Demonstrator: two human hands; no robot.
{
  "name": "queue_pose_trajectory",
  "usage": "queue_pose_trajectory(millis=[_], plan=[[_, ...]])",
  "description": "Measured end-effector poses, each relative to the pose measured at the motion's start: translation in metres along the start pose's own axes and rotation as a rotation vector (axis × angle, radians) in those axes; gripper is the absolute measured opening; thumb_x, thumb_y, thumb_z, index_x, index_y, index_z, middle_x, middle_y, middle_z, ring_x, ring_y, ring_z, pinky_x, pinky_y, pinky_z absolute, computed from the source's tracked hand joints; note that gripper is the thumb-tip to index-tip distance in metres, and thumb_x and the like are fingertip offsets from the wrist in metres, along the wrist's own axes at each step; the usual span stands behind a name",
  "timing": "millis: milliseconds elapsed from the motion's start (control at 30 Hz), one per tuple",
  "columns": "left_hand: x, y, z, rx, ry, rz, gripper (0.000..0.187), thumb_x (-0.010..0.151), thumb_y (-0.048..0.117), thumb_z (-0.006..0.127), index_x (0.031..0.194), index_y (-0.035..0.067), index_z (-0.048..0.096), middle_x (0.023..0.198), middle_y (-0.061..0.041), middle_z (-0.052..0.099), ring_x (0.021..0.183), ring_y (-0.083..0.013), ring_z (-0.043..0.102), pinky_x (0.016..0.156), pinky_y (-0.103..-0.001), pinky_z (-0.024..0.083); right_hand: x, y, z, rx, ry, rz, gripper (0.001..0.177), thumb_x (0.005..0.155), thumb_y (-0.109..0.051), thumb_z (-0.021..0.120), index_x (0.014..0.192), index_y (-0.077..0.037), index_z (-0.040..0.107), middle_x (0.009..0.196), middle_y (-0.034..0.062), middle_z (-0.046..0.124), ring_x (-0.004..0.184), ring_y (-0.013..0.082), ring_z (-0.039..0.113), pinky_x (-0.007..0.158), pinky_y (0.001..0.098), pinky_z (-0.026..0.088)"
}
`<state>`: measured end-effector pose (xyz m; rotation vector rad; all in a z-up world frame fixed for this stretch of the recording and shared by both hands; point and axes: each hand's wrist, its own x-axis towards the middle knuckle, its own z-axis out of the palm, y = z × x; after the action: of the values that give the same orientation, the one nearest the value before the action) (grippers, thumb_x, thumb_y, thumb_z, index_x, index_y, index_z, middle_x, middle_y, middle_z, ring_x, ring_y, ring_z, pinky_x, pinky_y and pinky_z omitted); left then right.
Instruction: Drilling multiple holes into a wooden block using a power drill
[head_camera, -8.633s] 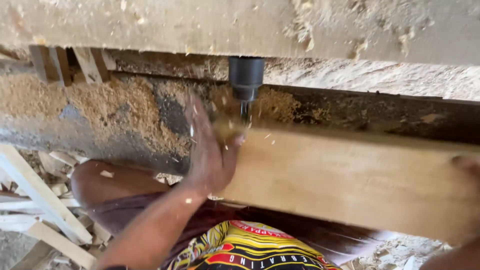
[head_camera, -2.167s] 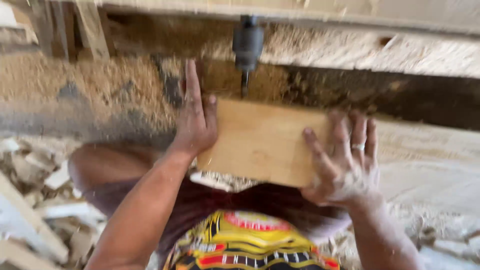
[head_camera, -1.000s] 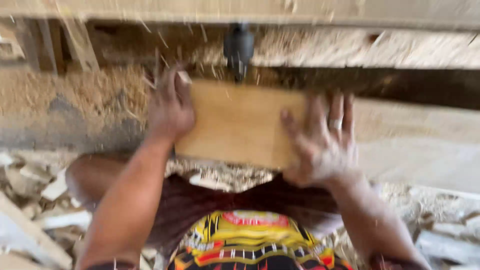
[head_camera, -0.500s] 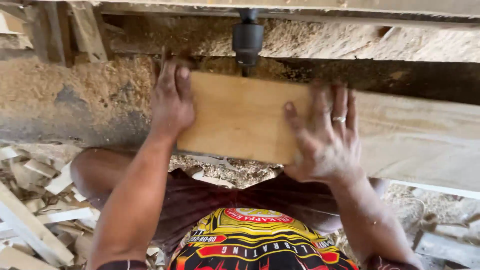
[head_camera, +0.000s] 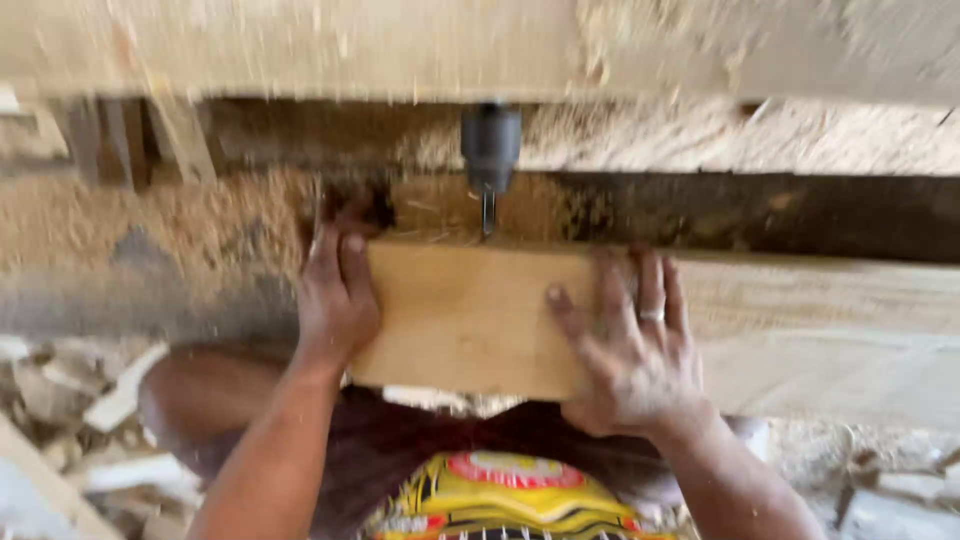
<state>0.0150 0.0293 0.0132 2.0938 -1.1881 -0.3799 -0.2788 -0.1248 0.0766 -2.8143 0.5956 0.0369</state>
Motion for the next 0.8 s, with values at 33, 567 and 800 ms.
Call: queue_pose_trajectory(millis=[33,567,800], plan=[[-0.01,-0.004,0.0,0.047,0.028,0.122,0.036,0.117,0.014,0.035,0.152,0.004,0.037,0.105,-0.023,0.073,0.075,-0.0346,0.07,0.127,-0.065,0.027,-0.01,-0.003,0.004,0.009,-0.109,0.008,0.121,0.044,-0.056,0.079,0.155,-0.026,0.041,0.153,0.0376,0.033,0.149,0.0613,0.01,0.123,0.0705,0.003],[0.028,-0.006,-0.011,0.058,0.01,-0.041,0.015,0.11,0.009,0.042,0.109,0.0,0.054,0.094,-0.021,0.064,0.073,-0.0412,0.061,0.064,-0.052,0.046,0.036,-0.016,-0.017,-0.004,0.046,0.029,0.105,0.042,-0.037,0.079,0.143,-0.013,0.059,0.149,0.0349,0.038,0.138,0.0642,0.032,0.115,0.0769,0.028],[0.008,-0.022,-0.004,0.076,0.022,-0.098,0.038,0.113,0.017,0.042,0.145,-0.001,0.052,0.113,-0.022,0.068,0.084,-0.0417,0.064,0.077,-0.051,0.051,0.027,-0.013,0.001,-0.009,0.054,0.023,0.104,0.049,-0.041,0.073,0.148,-0.019,0.051,0.15,0.0374,0.036,0.137,0.0658,0.033,0.115,0.0742,0.029]])
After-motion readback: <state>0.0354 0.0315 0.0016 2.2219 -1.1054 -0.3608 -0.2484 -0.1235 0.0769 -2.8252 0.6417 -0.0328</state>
